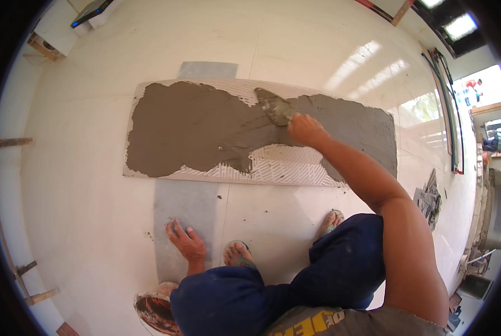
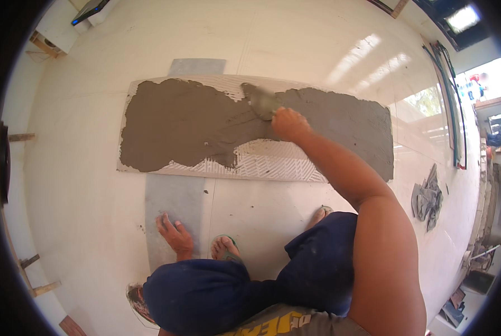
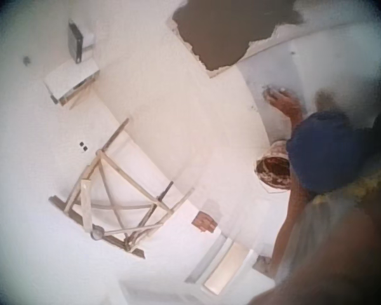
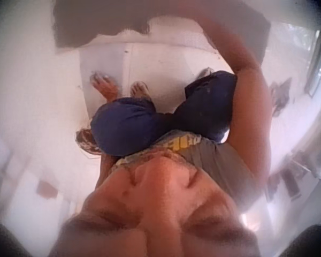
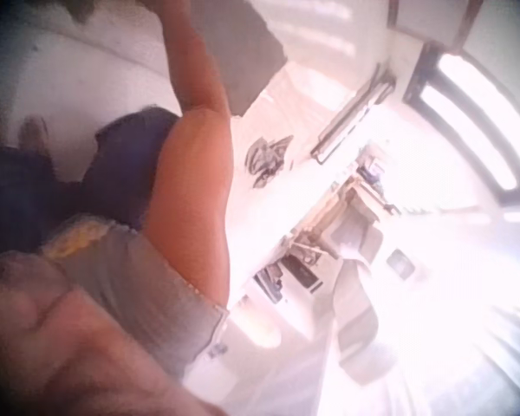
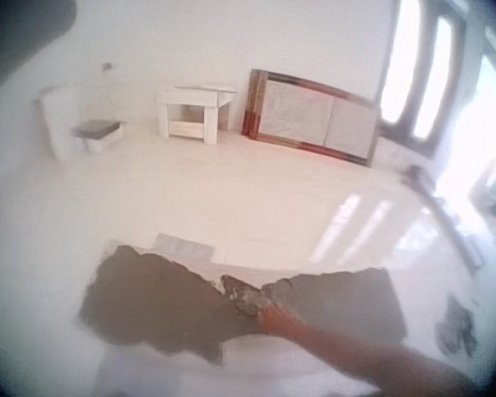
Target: The person applies mortar from a bucket onto the back of a large tile using a trowel.
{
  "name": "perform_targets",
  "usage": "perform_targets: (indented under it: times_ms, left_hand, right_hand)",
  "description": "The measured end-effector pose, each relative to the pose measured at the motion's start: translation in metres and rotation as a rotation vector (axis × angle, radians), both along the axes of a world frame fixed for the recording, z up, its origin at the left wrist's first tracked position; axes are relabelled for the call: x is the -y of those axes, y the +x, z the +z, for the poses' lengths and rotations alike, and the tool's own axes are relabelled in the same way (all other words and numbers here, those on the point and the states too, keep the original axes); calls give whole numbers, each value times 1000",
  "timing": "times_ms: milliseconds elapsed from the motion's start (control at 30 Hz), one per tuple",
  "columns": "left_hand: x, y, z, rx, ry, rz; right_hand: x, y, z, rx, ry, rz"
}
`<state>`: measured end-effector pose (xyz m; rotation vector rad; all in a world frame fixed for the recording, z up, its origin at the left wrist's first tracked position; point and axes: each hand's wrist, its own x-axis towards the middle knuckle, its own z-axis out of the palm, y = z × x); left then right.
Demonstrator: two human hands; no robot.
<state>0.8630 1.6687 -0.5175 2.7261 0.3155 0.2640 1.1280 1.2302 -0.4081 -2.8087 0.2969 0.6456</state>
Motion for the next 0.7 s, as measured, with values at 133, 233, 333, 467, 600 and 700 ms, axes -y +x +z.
perform_targets:
  times_ms: [133, 233, 333, 467, 600, 700]
  left_hand:
    - [1, 1, 3, -9, -10, -14]
    - [0, 1, 4, -17, 0, -14]
    - [-1, 1, 3, -6, 4, -6]
    - [1, -3, 1, -21, 12, -9]
    - [3, -3, 0, -19, -2, -12]
    - [-6, -3, -5, 1, 39, -11]
  right_hand:
    - [72, -20, -9, 24, -51, -139]
    - [110, -46, -9, 8, -25, -261]
    - [127, -62, -2, -38, 122, -413]
    - [125, -85, 1, -101, 368, -440]
    - [73, -108, 2, -218, 462, -270]
    - [8, -108, 6, -239, 429, -135]
